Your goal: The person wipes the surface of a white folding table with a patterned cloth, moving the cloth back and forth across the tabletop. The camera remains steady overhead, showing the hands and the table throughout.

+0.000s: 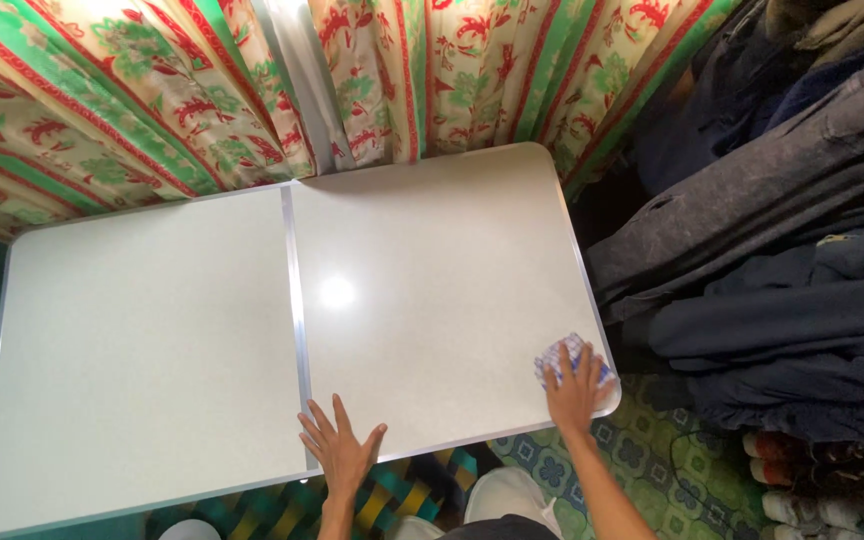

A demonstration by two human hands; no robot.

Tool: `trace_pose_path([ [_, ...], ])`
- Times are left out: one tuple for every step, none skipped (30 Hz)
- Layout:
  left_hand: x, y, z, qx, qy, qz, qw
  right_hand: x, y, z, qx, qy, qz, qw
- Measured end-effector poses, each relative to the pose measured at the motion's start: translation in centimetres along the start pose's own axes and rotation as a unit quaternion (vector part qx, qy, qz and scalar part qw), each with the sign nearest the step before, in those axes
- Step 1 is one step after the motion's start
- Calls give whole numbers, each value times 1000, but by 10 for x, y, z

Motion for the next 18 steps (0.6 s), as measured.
trace_pose_path([
  [1, -1, 2, 1, -3, 6, 1000, -7, 4, -14, 10, -9, -16, 1000],
  [3, -3, 2, 0, -5, 11, 1000, -11, 8, -28, 20, -16, -34, 999],
  [5, -6, 4, 0, -3, 11, 1000, -5, 24, -43, 19, -15, -33, 999],
  [7, -8, 6, 3, -5, 2, 1000, 1, 42, -65, -4, -88, -42, 995],
  [7, -11, 8, 6, -6, -7, 1000, 6, 59, -88, -26, -160, -51, 985],
  [9, -9, 7, 5, -5, -8, 1000, 21, 48, -110, -27, -158, -51, 986],
  [10, -8, 6, -14, -10, 16, 1000, 38, 42, -138, -62, -229, -126, 963],
  [12, -7, 7, -31, -14, 41, 999, 55, 34, -164, -95, -299, -197, 929],
  [17, -4, 5, -32, -13, 40, 999, 64, 36, -154, -96, -297, -197, 929],
  [19, -5, 3, -47, 2, 68, 997, 75, 33, -153, -82, -400, -140, 902],
  [21, -6, 1, -62, 17, 96, 993, 87, 31, -151, -67, -497, -82, 861],
  [21, -6, -8, -63, 17, 98, 993, 82, -2, -152, -69, -498, -81, 861],
  [20, -2, -17, -77, 5, 55, 996, 68, -28, -145, -124, -341, -176, 915],
  [20, 3, -26, -88, -8, 12, 996, 58, -54, -135, -172, -172, -266, 933],
  [20, 0, -32, -87, -9, 14, 996, 44, -27, -108, -172, -174, -266, 933],
  [22, -2, -37, -95, -3, 9, 995, 28, -8, -74, -115, -123, -142, 975],
  [24, -3, -42, -103, 3, 4, 995, 15, 10, -39, -57, -70, -13, 996],
  [23, -4, -40, -104, 4, 4, 995, 5, 18, -41, -57, -69, -13, 996],
])
Point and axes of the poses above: each hand's wrist, its own x-axis away from the middle knuckle, its own y-axis out of the palm, z = x × y, the point moved 4 cm from there along -x, towards the middle knuckle, and after that the axes turned 3 degrees about -y, right-handed, at the moved point
